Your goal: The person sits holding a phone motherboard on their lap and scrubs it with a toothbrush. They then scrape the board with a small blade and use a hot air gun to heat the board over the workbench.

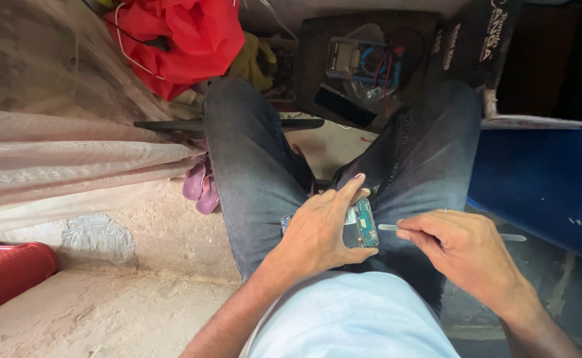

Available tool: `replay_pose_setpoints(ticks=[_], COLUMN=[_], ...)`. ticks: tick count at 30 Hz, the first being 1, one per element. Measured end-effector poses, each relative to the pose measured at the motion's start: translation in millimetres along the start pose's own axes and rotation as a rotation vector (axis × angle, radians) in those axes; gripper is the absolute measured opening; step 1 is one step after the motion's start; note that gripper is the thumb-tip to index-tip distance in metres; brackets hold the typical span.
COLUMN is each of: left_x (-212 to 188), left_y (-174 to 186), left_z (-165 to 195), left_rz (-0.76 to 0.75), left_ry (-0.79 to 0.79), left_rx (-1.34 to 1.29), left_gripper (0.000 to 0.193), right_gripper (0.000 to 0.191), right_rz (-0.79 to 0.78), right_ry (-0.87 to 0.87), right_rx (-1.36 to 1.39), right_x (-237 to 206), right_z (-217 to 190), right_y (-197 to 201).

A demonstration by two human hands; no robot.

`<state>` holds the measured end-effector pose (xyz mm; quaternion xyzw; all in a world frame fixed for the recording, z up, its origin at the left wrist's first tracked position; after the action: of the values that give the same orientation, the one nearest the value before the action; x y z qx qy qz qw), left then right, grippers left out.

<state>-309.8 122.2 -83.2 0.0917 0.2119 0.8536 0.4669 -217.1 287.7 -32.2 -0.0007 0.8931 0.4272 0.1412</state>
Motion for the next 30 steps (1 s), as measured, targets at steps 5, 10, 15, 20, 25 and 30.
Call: replay_pose_setpoints(ticks=[5,10,15,20,25,30], left_x=[11,17,39,70,79,63], left_y=[5,7,16,45,60,60], left_z=[-4,-4,-7,-15,-29,-33], left_rz=[-0.001,0.005,0.020,0.026,-0.010,-0.016], left_ry=[0.005,-0.001,0.000,-0.009,0.071,0.070], left_rx=[0.018,0.013,0.014,0.029,0.053,0.104], left_gripper=[0.112,0.111,0.109,0.107,0.100,0.100], right_gripper=[0.018,0.018,0.017,0.015,0.014,0.012], right_rz=[-0.001,-0.019,-0.023,-0.029,-0.049,-0.054], right_ry=[0.017,0.009,0.036,0.099,0.126,0.153], right_rx=[-0.005,-0.031,-0.061,-0.075,-0.123,-0.180], right_x=[12,18,42,87,111,104], right_z=[-1,-1,1,-8,-20,-30], right_y=[5,8,21,35,33,16])
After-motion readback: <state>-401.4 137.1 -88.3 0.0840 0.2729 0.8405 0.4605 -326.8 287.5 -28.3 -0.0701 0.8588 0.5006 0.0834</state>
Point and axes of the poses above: each hand's wrist, its own x-axis towards the middle knuckle, its own y-axis out of the back of the hand, z = x × y, the point moved 6 cm from there along x, towards the middle knuckle, and after that the axes turned 6 degrees about y, right-handed, at the moved point
